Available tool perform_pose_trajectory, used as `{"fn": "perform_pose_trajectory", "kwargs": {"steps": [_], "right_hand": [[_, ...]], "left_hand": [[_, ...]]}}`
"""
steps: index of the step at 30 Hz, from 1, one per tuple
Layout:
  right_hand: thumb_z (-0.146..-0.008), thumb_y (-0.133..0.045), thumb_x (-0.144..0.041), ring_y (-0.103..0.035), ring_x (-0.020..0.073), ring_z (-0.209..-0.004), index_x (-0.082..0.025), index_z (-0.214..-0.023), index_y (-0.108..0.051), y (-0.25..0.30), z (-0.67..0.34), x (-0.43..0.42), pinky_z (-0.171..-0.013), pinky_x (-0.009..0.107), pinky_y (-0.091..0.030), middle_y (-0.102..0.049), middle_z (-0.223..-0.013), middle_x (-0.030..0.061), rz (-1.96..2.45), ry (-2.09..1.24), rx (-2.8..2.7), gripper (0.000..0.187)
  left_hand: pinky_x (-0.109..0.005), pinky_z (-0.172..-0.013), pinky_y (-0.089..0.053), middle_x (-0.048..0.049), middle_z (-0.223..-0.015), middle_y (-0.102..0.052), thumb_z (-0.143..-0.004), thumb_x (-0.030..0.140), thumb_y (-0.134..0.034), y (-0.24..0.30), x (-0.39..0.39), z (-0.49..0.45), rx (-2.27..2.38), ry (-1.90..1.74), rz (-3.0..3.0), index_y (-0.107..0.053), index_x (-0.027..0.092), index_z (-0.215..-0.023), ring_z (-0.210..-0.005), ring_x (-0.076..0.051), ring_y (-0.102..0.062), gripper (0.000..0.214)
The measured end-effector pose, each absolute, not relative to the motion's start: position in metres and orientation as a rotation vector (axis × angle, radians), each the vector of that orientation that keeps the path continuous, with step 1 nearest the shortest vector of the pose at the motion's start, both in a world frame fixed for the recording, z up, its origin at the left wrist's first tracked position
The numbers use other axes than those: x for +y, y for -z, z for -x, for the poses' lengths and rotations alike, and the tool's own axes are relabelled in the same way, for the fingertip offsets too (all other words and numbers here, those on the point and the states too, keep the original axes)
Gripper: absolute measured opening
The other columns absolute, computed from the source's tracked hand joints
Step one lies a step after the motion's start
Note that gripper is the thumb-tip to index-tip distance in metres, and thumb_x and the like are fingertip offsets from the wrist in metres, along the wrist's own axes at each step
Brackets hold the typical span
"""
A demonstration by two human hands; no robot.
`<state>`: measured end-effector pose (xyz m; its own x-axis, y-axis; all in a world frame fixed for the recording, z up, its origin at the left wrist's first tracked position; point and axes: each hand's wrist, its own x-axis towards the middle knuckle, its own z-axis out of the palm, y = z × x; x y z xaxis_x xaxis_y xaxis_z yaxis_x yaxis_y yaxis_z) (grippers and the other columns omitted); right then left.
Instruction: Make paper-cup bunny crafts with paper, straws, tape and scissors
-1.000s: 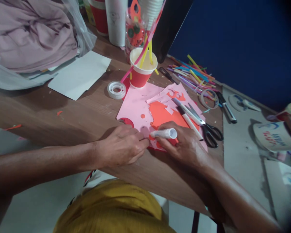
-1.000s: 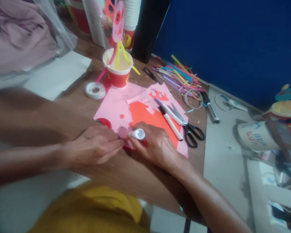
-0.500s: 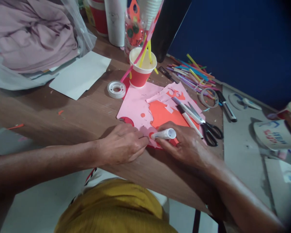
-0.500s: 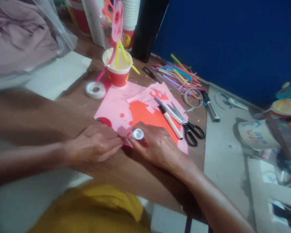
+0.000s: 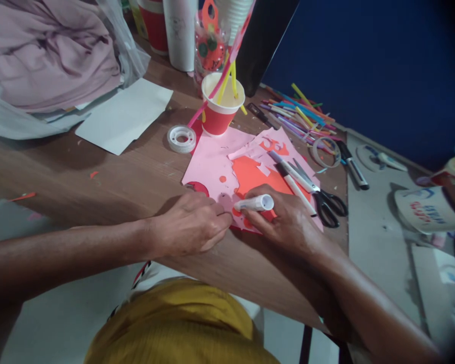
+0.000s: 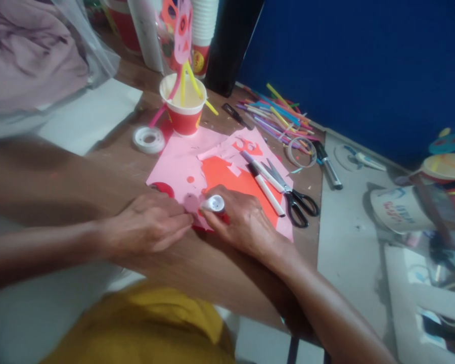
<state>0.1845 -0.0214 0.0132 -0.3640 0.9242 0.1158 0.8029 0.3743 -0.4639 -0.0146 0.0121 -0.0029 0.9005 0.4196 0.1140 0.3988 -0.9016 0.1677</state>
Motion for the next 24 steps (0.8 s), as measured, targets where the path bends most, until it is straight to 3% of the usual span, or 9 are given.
{"fn": "perform_pose_trajectory", "kwargs": {"steps": [7, 17, 24], "right_hand": [[-0.085, -0.05, -0.029, -0.059, 0.0156, -0.073, -0.018, -0.089, -0.058, -0.018, -0.183, -0.023, -0.066, 0.026, -0.041, -0.065, -0.08, 0.0038, 1.489, -0.574, -2.318, 0.014], [-0.084, -0.052, -0.032, -0.059, 0.015, -0.065, -0.018, -0.091, -0.058, -0.015, -0.189, -0.023, -0.058, 0.025, -0.04, -0.065, -0.077, 0.0035, 1.586, -0.398, -2.32, 0.017], [-0.085, -0.051, -0.028, -0.06, 0.0159, -0.072, -0.018, -0.09, -0.058, -0.013, -0.184, -0.022, -0.066, 0.027, -0.043, -0.065, -0.081, 0.0039, 1.509, -0.442, -2.297, 0.014]], "left_hand": [[-0.03, -0.055, -0.038, -0.0049, -0.064, -0.06, -0.084, 0.023, -0.042, 0.0, 0.011, 0.014, 0.653, -0.177, -2.942, -0.06, 0.016, -0.073, -0.057, -0.018, -0.055, 0.022], [-0.031, -0.058, -0.04, -0.0064, -0.065, -0.062, -0.086, 0.022, -0.039, 0.002, 0.012, 0.014, 0.636, -0.154, -2.894, -0.058, 0.015, -0.076, -0.063, -0.018, -0.057, 0.023], [-0.031, -0.058, -0.04, -0.0068, -0.066, -0.062, -0.085, 0.023, -0.04, 0.002, 0.012, 0.013, 0.64, -0.125, -2.908, -0.06, 0.015, -0.076, -0.063, -0.02, -0.058, 0.023]]}}
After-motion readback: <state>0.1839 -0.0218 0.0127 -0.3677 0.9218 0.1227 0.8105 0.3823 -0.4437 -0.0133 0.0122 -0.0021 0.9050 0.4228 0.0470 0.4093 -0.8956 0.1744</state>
